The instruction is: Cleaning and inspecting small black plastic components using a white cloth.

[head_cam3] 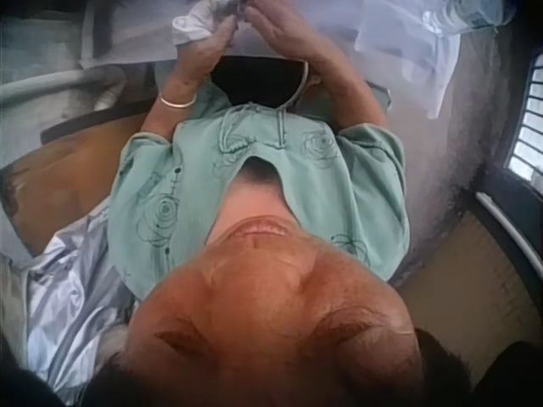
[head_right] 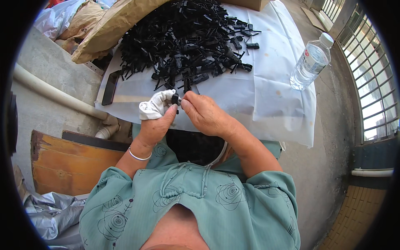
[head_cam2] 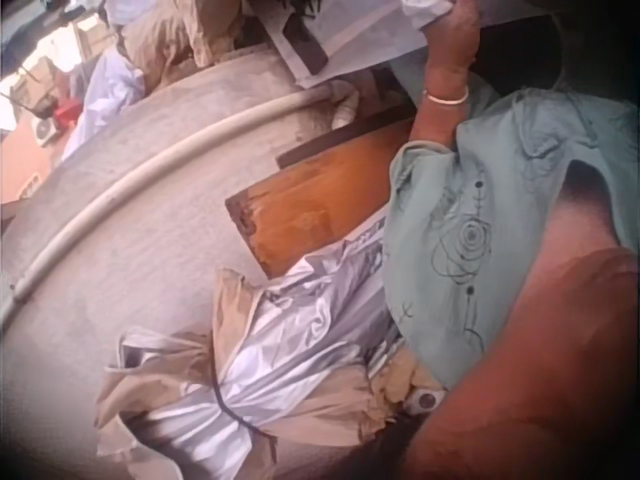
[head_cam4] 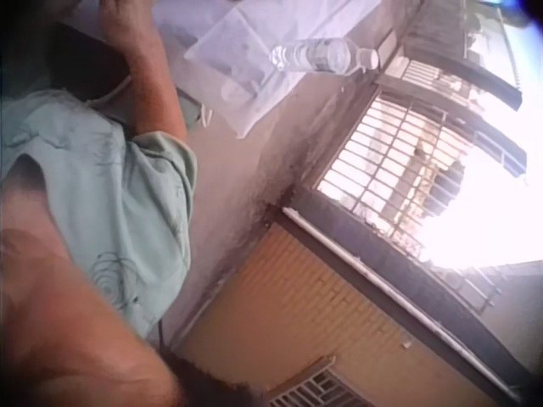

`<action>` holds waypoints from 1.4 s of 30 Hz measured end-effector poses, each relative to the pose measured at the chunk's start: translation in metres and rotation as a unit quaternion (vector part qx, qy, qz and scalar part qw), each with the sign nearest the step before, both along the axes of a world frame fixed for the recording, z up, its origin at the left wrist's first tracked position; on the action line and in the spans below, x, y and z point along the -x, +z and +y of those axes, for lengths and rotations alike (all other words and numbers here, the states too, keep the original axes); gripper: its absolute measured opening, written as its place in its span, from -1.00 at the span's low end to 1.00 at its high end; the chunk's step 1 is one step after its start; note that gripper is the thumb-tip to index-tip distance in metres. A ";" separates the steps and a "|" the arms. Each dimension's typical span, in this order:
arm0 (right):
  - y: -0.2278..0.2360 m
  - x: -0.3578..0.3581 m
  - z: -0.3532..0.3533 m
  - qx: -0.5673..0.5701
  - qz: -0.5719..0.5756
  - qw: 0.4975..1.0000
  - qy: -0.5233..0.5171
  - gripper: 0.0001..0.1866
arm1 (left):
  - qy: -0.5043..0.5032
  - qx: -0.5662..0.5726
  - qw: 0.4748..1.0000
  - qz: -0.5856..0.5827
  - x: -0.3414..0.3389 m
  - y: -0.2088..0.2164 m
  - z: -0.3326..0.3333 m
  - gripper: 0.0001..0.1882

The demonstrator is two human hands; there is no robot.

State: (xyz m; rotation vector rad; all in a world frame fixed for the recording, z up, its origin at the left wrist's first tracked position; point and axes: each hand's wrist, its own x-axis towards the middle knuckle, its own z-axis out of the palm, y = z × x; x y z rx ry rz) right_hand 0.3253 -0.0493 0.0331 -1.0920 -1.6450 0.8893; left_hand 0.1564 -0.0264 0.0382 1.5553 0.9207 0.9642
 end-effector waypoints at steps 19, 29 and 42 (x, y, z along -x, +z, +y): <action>-0.012 -0.008 0.004 -0.008 -0.072 0.997 0.012 -0.86 | -0.071 0.159 0.963 -0.208 0.015 -0.004 0.010 -0.71; -0.010 0.005 0.005 0.020 0.024 0.999 -0.027 -0.87 | -0.155 0.160 0.969 -0.110 0.006 0.006 -0.001 -0.69; -0.012 0.021 0.004 -0.013 -0.060 0.998 0.014 -0.76 | -0.026 -0.197 0.972 0.129 0.006 -0.012 -0.004 -0.72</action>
